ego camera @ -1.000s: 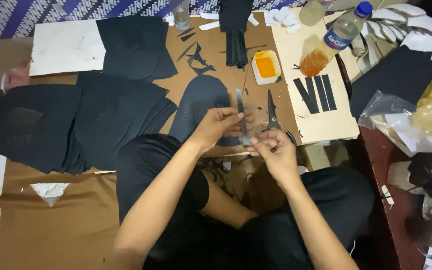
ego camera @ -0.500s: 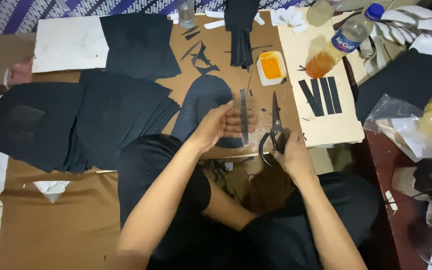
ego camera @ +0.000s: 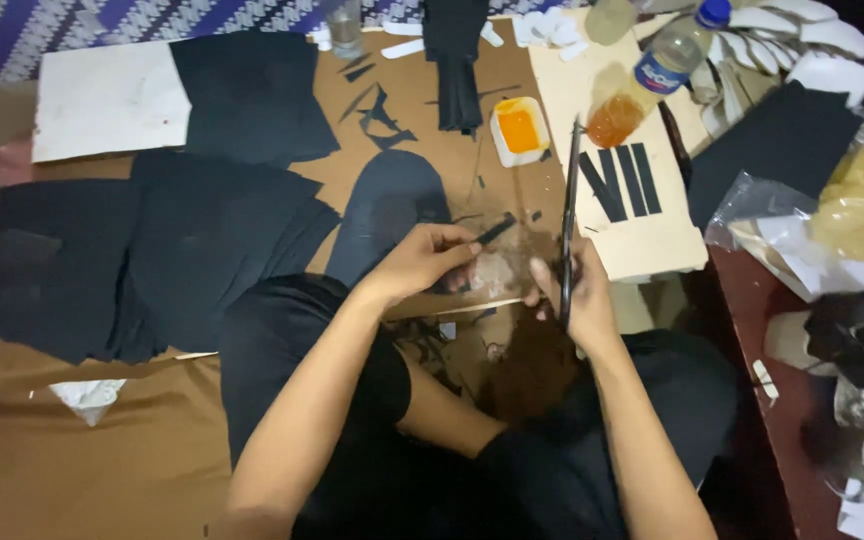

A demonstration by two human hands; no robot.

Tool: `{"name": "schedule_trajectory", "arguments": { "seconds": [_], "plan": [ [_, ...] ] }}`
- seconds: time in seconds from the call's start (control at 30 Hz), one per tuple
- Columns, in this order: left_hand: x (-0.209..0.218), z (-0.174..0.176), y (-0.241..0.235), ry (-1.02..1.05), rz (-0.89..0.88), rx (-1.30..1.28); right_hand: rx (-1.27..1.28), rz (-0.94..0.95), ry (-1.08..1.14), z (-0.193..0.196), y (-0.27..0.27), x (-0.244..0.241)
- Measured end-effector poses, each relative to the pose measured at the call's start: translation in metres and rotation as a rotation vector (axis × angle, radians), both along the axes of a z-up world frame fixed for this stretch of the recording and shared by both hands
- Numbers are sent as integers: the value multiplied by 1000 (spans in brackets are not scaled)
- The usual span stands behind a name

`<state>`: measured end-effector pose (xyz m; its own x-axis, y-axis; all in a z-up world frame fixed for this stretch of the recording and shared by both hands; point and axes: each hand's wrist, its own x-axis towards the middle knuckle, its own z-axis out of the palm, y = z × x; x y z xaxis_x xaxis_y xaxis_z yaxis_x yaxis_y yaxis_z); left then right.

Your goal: The person uses scissors to cut a small strip from a black sheet of material. They then trim the strip into smaller pieces and place them on the table. Finally, they pick up a larger black sheet with a pre-cut design and inspect it by turning it over.

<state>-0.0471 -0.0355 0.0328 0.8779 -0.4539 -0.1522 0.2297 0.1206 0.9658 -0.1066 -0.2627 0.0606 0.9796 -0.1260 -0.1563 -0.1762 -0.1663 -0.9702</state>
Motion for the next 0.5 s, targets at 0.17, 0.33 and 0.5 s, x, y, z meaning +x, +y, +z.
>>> {"name": "schedule_trajectory", "arguments": {
  "seconds": [0.17,0.33,0.5],
  "plan": [
    [1,6,6,-31,-355,264,244,244,-97,41,13,11],
    [7,31,17,-51,-388,289,149,275,1,58,20,4],
    [18,23,20,-21,-78,116,213,199,110,-5,14,8]
  ]
}}
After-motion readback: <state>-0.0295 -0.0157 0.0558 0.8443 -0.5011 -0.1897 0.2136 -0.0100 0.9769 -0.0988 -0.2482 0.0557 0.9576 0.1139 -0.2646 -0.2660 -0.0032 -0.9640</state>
